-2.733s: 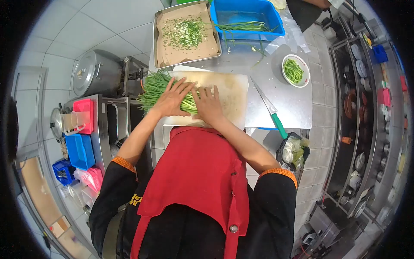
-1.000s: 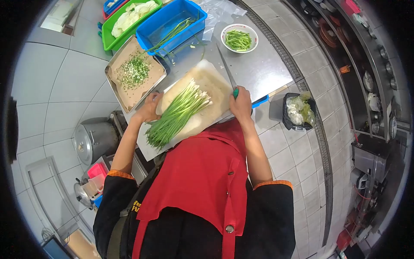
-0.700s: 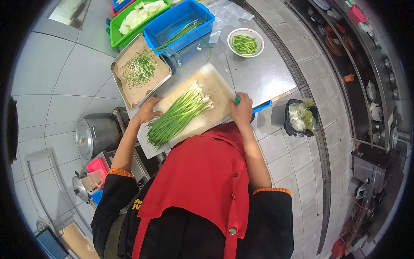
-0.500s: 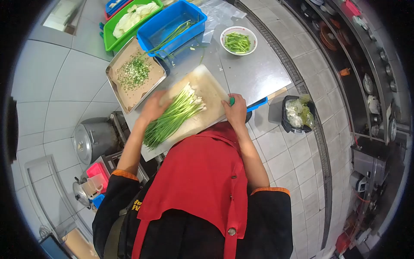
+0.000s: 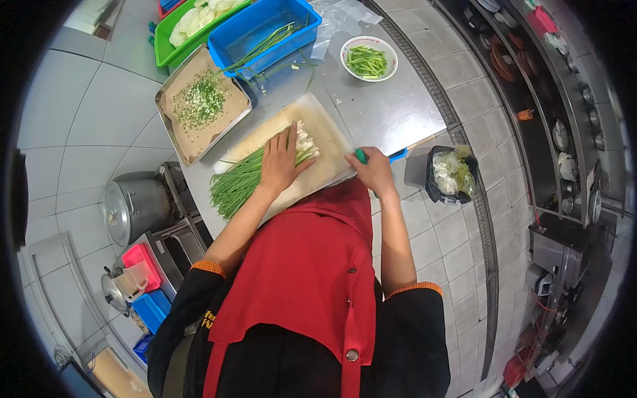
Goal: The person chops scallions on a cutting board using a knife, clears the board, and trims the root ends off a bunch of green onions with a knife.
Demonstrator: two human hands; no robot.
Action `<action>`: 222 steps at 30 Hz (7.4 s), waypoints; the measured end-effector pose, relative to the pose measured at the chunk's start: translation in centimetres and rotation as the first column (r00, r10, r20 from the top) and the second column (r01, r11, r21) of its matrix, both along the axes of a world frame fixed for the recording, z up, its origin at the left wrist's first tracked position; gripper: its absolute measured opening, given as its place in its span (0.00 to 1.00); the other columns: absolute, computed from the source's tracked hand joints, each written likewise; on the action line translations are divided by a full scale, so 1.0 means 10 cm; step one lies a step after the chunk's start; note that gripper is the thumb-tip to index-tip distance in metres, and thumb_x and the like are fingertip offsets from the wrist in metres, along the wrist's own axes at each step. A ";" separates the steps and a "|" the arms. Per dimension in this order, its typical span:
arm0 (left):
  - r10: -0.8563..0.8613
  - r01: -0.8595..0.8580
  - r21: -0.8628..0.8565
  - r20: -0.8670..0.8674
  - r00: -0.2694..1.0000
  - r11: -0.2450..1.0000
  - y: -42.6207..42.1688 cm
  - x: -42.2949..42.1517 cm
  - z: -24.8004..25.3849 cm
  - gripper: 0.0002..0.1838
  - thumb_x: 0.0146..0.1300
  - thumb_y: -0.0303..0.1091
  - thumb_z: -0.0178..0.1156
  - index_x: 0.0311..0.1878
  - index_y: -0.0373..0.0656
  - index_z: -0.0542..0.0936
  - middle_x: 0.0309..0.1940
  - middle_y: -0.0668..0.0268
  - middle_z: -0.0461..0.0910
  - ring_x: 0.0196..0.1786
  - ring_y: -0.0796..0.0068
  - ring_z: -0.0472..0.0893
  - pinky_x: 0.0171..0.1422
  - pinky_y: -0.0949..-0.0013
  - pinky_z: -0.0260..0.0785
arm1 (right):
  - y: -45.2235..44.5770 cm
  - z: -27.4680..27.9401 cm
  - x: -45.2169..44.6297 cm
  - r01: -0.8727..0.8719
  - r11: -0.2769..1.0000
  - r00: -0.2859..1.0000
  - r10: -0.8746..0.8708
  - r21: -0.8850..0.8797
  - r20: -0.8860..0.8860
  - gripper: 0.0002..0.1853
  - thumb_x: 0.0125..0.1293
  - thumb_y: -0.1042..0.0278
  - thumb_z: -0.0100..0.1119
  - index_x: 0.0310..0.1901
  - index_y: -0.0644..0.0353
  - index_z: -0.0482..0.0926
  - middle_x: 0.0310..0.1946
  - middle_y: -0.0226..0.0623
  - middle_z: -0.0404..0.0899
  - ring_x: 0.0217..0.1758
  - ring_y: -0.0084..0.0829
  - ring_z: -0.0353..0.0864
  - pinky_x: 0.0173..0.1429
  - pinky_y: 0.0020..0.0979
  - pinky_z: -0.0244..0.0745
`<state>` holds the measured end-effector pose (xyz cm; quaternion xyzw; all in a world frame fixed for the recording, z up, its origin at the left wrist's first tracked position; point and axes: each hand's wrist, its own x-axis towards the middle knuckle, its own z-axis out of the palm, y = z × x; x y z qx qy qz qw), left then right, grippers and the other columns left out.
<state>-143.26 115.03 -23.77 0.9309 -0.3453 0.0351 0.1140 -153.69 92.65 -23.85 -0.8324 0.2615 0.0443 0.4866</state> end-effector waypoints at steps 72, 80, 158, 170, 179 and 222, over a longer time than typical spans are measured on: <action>0.322 -0.350 -0.094 -0.229 0.919 0.932 -0.50 -0.37 0.14 0.10 0.50 0.44 0.72 0.38 0.61 0.90 0.76 0.71 0.58 0.80 0.48 0.43 0.81 0.42 0.36 | -1.58 0.46 0.87 -0.862 0.129 0.292 0.917 -0.491 -0.272 0.13 0.70 0.58 0.53 0.53 0.48 0.80 0.32 0.42 0.82 0.38 0.45 0.84 0.41 0.43 0.79; 0.326 -0.359 -0.124 -0.224 0.918 0.925 -0.56 -0.43 0.14 0.11 0.52 0.44 0.71 0.40 0.61 0.90 0.77 0.67 0.56 0.80 0.45 0.41 0.80 0.40 0.35 | -1.88 0.65 0.89 -0.844 0.112 0.277 0.928 -0.524 -0.248 0.12 0.71 0.59 0.52 0.49 0.51 0.80 0.29 0.45 0.82 0.33 0.46 0.84 0.36 0.46 0.77; 0.581 -0.570 -0.271 -0.048 0.813 0.776 -0.48 -0.43 0.02 0.07 0.55 0.31 0.67 0.38 0.50 0.84 0.60 0.66 0.73 0.67 0.56 0.68 0.67 0.53 0.62 | -1.66 0.57 0.86 -0.827 0.136 0.315 0.915 -0.545 -0.250 0.11 0.75 0.57 0.47 0.43 0.55 0.73 0.23 0.45 0.81 0.28 0.50 0.82 0.30 0.49 0.75; 0.653 -0.645 -0.212 -0.040 0.756 0.734 -0.48 -0.61 -0.03 0.07 0.50 0.37 0.73 0.34 0.53 0.88 0.68 0.69 0.67 0.73 0.49 0.57 0.74 0.47 0.51 | -1.32 0.58 0.99 -0.753 -0.030 0.245 0.915 -0.657 -0.322 0.09 0.72 0.58 0.49 0.39 0.52 0.76 0.20 0.38 0.80 0.23 0.38 0.84 0.26 0.39 0.76; 0.639 -0.664 -0.164 -0.184 0.747 0.729 -0.39 -0.59 0.06 0.07 0.51 0.34 0.73 0.35 0.56 0.89 0.69 0.70 0.66 0.74 0.48 0.54 0.76 0.47 0.48 | -1.17 0.55 1.14 -0.633 -0.112 0.157 0.950 -0.766 -0.269 0.07 0.69 0.61 0.50 0.39 0.50 0.78 0.19 0.36 0.78 0.21 0.38 0.82 0.24 0.37 0.74; 0.633 -0.592 -0.266 0.105 0.767 0.761 -0.52 -0.46 0.04 0.08 0.56 0.32 0.67 0.40 0.53 0.86 0.63 0.65 0.72 0.68 0.54 0.67 0.69 0.51 0.59 | -1.49 1.07 1.23 -0.772 -0.051 0.304 0.846 -0.633 -0.439 0.11 0.70 0.57 0.51 0.43 0.51 0.80 0.26 0.45 0.83 0.30 0.46 0.85 0.33 0.45 0.78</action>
